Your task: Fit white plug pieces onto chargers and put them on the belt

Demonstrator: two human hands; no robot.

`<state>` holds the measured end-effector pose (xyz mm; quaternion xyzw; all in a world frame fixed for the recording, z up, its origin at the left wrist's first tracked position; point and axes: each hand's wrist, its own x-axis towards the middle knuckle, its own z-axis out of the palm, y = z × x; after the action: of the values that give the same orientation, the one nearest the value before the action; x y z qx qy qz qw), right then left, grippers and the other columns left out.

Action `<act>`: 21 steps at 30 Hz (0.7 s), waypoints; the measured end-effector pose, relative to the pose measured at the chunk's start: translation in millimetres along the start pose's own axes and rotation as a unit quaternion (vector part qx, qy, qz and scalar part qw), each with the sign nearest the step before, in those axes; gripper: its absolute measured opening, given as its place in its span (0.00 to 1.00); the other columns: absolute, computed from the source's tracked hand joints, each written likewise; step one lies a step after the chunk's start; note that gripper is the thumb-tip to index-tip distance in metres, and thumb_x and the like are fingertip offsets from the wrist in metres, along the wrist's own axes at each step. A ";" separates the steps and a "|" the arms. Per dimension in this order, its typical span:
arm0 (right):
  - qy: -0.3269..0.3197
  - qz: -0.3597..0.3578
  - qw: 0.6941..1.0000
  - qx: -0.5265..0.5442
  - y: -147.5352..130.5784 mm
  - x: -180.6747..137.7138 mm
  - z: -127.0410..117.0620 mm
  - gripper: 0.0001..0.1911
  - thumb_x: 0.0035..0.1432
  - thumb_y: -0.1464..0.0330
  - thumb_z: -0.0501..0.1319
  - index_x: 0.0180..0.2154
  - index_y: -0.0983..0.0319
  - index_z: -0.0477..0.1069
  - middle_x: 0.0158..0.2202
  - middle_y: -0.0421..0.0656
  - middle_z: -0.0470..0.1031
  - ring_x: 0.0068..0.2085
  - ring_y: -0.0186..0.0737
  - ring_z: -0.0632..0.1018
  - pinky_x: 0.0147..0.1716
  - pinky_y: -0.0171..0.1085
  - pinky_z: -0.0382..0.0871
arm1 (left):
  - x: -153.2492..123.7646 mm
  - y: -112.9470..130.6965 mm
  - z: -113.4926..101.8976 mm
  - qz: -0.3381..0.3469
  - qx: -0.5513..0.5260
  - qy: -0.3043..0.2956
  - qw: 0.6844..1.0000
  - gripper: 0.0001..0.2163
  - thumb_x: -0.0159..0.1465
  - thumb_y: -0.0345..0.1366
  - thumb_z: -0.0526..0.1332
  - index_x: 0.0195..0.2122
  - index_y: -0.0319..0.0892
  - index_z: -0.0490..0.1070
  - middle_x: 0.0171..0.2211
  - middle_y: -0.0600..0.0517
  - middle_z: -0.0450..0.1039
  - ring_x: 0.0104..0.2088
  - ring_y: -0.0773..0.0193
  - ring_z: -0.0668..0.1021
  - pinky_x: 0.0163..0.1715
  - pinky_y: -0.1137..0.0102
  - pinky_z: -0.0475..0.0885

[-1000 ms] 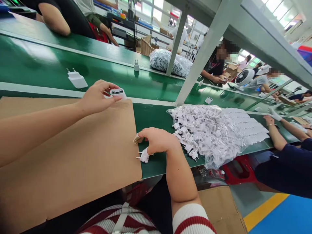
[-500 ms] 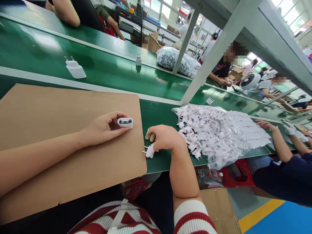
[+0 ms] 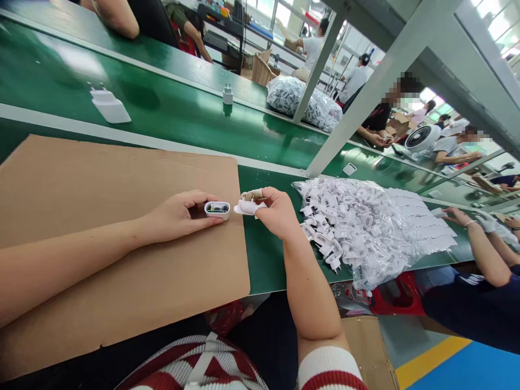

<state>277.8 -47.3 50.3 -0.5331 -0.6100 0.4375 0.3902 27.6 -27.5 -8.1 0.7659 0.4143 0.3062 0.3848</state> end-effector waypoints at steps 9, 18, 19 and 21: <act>0.009 0.017 0.991 0.132 2.1 6.0 28.2 0.17 0.43 0.64 0.76 0.38 0.59 0.81 0.39 0.40 0.80 0.37 0.36 0.77 0.41 0.38 0.75 | 0.5 -1.3 -1.3 0.049 0.004 0.013 0.999 0.19 0.62 0.54 0.67 0.48 0.49 0.81 0.43 0.50 0.82 0.42 0.53 0.80 0.44 0.63 0.75; 0.010 -0.073 0.990 0.119 -1.3 2.0 37.9 0.10 0.51 0.63 0.73 0.32 0.59 0.76 0.39 0.41 0.79 0.40 0.40 0.79 0.45 0.42 0.75 | 0.4 0.0 -3.7 0.057 0.003 -0.004 0.998 0.18 0.62 0.53 0.67 0.46 0.47 0.80 0.40 0.51 0.82 0.41 0.54 0.79 0.42 0.64 0.74; 0.022 -0.092 0.991 0.091 -1.4 1.8 38.7 0.09 0.52 0.63 0.72 0.32 0.58 0.75 0.39 0.42 0.78 0.39 0.39 0.78 0.45 0.42 0.75 | 0.4 0.0 -3.5 0.054 -0.003 -0.003 0.999 0.19 0.61 0.53 0.68 0.46 0.47 0.80 0.41 0.51 0.82 0.41 0.54 0.79 0.42 0.64 0.74; 0.054 -0.124 0.990 0.042 -1.1 1.3 39.6 0.12 0.54 0.63 0.71 0.40 0.57 0.75 0.45 0.43 0.78 0.41 0.38 0.77 0.45 0.41 0.76 | 0.8 -0.1 -3.0 0.049 -0.011 0.001 0.999 0.20 0.60 0.54 0.69 0.47 0.47 0.80 0.42 0.50 0.81 0.41 0.54 0.79 0.41 0.64 0.74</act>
<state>240.0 -50.7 39.0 -0.4591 -0.6308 0.3814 0.4958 25.6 -25.7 -6.5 0.7806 0.3731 0.3297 0.3778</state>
